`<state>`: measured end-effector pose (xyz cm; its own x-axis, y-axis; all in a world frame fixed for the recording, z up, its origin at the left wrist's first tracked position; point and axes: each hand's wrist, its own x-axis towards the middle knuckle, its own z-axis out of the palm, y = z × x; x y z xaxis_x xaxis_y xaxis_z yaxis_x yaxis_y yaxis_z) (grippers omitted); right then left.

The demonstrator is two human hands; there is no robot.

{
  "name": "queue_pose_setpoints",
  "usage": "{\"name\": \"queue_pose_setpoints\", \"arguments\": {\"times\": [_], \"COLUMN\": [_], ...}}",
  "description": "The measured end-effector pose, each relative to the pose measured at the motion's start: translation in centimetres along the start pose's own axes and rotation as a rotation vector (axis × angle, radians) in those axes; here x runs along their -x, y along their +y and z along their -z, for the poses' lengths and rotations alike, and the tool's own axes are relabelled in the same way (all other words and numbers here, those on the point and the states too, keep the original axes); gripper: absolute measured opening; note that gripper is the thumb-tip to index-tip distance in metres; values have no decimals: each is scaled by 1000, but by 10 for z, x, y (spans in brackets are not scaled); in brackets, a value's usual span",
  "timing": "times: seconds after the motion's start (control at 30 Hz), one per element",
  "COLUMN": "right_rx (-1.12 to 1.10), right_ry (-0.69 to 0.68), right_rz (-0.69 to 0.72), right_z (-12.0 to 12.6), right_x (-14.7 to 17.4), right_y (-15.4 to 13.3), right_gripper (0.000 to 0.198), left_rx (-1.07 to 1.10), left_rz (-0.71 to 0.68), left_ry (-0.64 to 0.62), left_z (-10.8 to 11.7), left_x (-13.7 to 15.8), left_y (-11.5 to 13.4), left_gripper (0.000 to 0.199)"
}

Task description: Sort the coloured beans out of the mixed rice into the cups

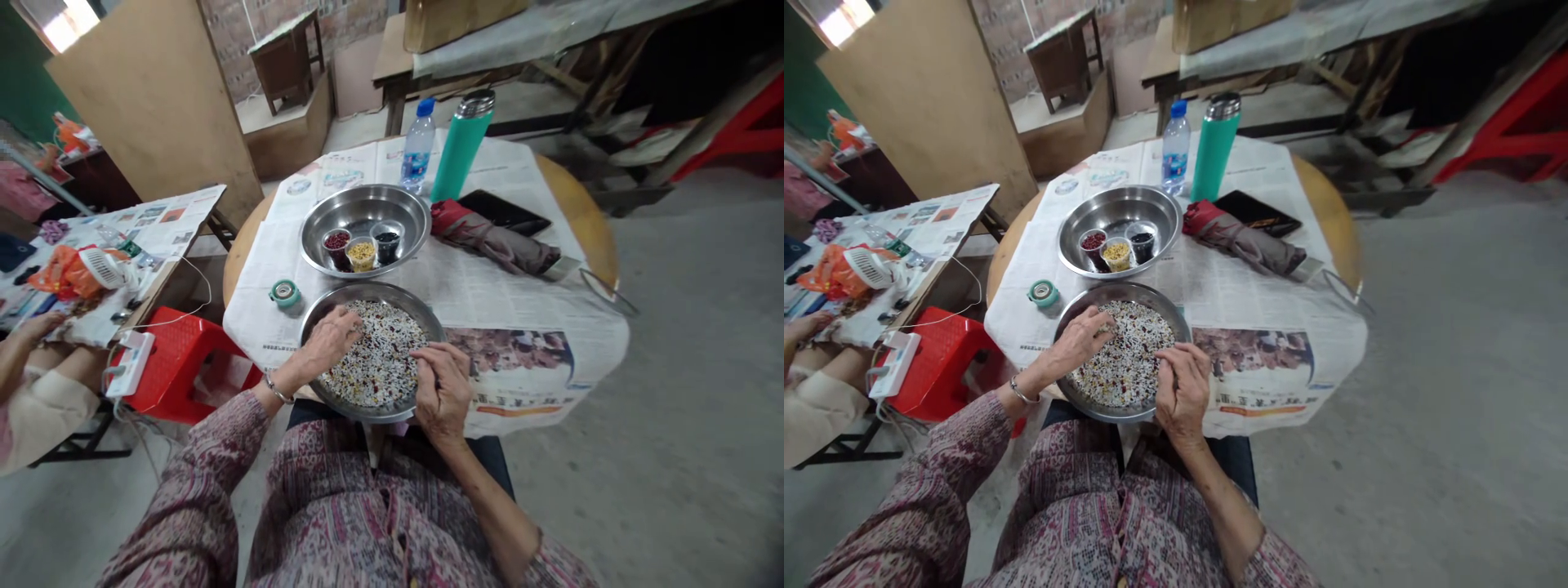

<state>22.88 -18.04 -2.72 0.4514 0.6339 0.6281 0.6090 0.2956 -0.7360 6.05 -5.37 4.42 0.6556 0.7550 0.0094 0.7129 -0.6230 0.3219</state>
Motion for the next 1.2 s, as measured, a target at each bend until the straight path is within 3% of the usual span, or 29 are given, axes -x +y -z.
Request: {"name": "queue_pose_setpoints", "arguments": {"times": [0.2,0.33,0.43,0.53,0.8,0.97,1.13,1.2], "right_rx": [-11,-3,-6,-8,-5,-3,-13,-10], "right_ry": [-3,2,3,-1,2,0,3,4], "right_rz": [4,15,13,8,7,22,12,10], "right_z": [0,1,0,0,0,1,1,1], "right_x": [0,0,0,0,-1,-1,0,-1], "right_y": [0,0,0,0,0,0,-1,-1], "right_gripper": [19,18,17,18,18,18,18,17], "left_rx": [141,-69,-227,-259,-47,-39,-109,-119], "left_rz": [-126,-66,-20,-3,-183,-345,-355,-386], "left_ry": [-185,-221,-333,-346,-127,-96,-94,-143], "left_z": [13,30,34,28,-2,-15,-14,-13], "left_x": [40,65,70,62,19,-3,-13,-15], "left_y": [20,19,14,13,31,43,45,45], "left_gripper": [11,13,18,15,22,22,46,35]}}
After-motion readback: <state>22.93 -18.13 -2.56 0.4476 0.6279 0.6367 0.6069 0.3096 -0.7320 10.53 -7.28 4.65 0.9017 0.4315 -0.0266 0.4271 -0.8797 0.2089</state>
